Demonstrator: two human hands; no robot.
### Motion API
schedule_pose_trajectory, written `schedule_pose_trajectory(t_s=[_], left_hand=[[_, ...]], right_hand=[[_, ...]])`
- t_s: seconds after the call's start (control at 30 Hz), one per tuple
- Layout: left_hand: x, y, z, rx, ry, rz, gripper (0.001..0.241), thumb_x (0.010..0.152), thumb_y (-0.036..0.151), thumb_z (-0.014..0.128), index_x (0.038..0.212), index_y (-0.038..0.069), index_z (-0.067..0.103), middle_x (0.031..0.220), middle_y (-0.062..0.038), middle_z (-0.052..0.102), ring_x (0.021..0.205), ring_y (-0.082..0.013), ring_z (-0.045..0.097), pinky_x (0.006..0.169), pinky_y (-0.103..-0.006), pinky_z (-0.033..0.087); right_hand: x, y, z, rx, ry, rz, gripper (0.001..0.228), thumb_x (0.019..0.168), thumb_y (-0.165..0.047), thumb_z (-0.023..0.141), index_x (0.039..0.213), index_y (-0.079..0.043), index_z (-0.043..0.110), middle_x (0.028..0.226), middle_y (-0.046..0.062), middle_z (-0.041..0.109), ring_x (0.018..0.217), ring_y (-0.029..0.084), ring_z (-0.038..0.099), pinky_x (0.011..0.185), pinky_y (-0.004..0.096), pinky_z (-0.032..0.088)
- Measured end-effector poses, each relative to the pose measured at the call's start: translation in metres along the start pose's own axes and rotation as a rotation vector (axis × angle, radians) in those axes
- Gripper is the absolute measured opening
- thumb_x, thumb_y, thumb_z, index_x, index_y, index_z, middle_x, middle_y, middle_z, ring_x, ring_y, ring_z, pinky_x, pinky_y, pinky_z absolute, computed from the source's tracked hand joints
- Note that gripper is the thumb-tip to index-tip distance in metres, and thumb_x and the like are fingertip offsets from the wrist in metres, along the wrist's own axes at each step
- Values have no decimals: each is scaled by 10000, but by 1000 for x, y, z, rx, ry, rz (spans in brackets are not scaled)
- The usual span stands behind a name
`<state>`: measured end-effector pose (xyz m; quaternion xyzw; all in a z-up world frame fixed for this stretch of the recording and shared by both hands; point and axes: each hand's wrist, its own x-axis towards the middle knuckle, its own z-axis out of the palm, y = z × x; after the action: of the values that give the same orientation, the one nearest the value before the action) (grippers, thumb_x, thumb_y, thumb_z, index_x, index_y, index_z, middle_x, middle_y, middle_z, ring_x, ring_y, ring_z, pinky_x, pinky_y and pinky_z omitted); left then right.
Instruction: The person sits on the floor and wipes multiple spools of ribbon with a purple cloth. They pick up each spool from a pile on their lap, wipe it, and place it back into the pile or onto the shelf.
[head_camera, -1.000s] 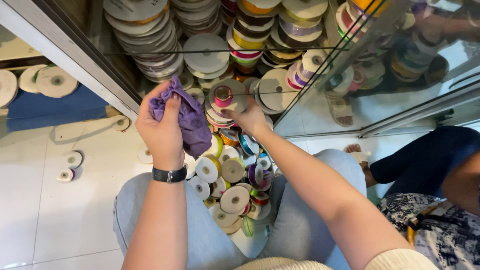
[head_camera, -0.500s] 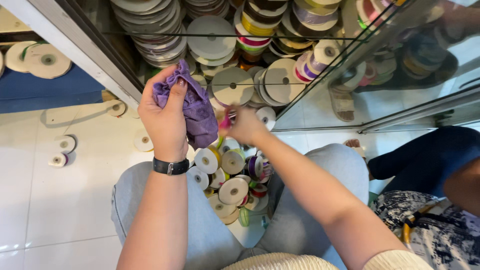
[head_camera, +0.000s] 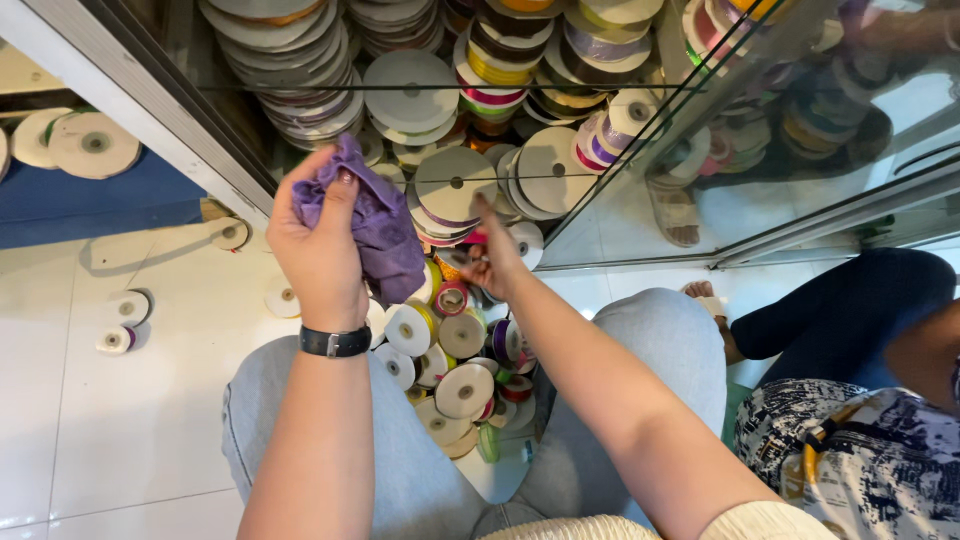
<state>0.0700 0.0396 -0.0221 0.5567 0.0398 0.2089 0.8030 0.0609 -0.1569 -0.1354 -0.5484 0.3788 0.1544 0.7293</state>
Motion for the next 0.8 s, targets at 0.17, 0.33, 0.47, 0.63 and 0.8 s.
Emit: schedule_pose_trajectory(t_s=[0.17, 0.33, 0.47, 0.63, 0.8], left_hand=[[-5, -1, 4, 52, -22, 9, 284, 1009, 28, 865, 1280, 99, 817, 1077, -41, 785, 981, -86, 696, 934, -286, 639], [-3, -1, -1, 63, -12, 12, 292, 1002, 23, 863, 1281, 94, 818, 1069, -30, 781, 977, -84, 701, 929, -280, 642], [-2, -6, -1, 85, -21, -25, 307, 987, 26, 867, 1282, 100, 822, 1055, -30, 791, 962, -74, 704, 907, -268, 639], [-12, 14, 1, 161, -140, -41, 466, 978, 29, 864, 1424, 113, 757, 1141, -48, 795, 1047, -94, 706, 1012, -300, 627], [-38, 37, 12, 379, -292, 187, 545, 933, 110, 872, 1464, 154, 755, 1204, -89, 783, 1152, -161, 686, 1119, -382, 552]], right_hand=[[13, -12, -6, 161, 172, -72, 725, 837, -586, 956, 1224, -135, 540, 952, 41, 477, 670, 98, 500, 536, 148, 570], [21, -8, -6, 273, 151, -41, 758, 779, -501, 953, 1285, -107, 550, 1032, 65, 508, 700, 146, 567, 589, 238, 658], [-40, -19, 7, 494, 19, -46, 662, 813, -364, 810, 1294, -36, 497, 1093, 128, 485, 845, 292, 667, 771, 449, 757], [-88, 5, -16, 528, -241, 13, 461, 859, -137, 699, 1295, -43, 580, 1234, 178, 567, 1071, 488, 717, 974, 748, 624], [-135, -20, -35, 472, -343, -129, 470, 945, -24, 625, 1405, -125, 630, 1375, 234, 686, 1173, 453, 715, 974, 823, 586]])
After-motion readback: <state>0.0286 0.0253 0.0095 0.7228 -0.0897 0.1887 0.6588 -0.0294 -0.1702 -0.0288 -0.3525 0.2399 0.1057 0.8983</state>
